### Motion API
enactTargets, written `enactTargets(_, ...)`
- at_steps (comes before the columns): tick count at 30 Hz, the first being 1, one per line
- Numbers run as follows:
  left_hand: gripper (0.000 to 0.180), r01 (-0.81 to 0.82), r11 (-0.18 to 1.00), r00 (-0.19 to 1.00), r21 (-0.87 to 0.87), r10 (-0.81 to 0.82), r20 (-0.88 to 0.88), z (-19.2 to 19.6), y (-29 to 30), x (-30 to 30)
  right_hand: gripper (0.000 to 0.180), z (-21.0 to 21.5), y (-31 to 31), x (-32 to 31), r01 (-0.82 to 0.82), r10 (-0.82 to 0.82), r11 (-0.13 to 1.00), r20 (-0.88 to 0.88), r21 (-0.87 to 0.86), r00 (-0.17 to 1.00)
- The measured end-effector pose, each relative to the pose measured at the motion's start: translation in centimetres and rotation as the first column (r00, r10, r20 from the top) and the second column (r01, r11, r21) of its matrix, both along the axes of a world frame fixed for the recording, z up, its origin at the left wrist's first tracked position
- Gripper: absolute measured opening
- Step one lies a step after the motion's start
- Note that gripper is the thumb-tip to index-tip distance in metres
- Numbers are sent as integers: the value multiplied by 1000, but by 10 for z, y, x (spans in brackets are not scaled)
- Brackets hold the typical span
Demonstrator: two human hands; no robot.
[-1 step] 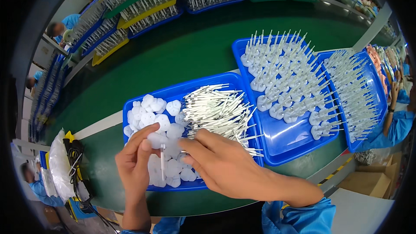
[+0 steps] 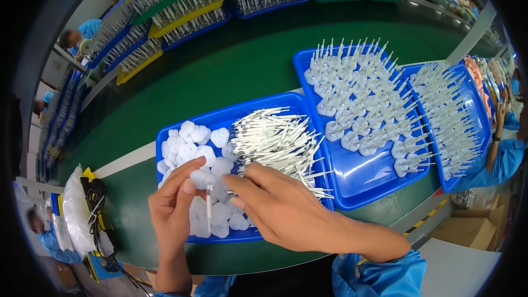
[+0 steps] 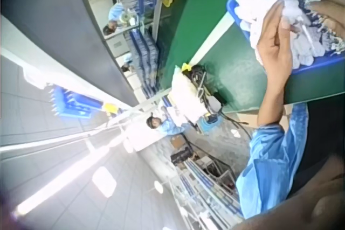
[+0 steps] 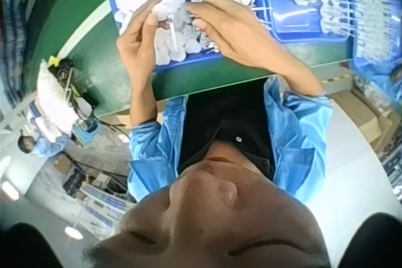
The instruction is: The person pours white plastic caps from a bag into a blue tray and unpacks a container of cotton swabs. They then repeatedly pick up a cap and a swab, insert the swab into the cap, and place the assembled unit into a second tray. The process is repetitive and performed by hand.
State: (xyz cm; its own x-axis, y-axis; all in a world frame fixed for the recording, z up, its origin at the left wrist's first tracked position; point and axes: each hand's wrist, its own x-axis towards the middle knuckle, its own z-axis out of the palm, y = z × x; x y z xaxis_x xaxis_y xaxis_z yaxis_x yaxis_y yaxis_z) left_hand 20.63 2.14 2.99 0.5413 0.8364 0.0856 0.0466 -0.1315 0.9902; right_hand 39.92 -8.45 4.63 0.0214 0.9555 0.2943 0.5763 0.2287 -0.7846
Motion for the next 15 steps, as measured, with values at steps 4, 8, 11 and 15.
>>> enactTargets(4,15,155,970,980,-187,-128,151,-8,-1,-2,24,-15,3,-2,55,-47,993,-80,107,996)
enactTargets(8,12,241,894,945,-377,-128,299,-9,-4,-4,20,-18,4,0,39,-31,996,-98,85,995)
enactTargets(11,12,285,877,921,-387,-140,363,-12,-2,-6,19,-12,2,-2,81,-77,996,-108,32,991)
enactTargets(15,13,289,918,923,-273,-191,335,-18,0,-8,14,-14,3,1,74,-66,996,-141,49,988)
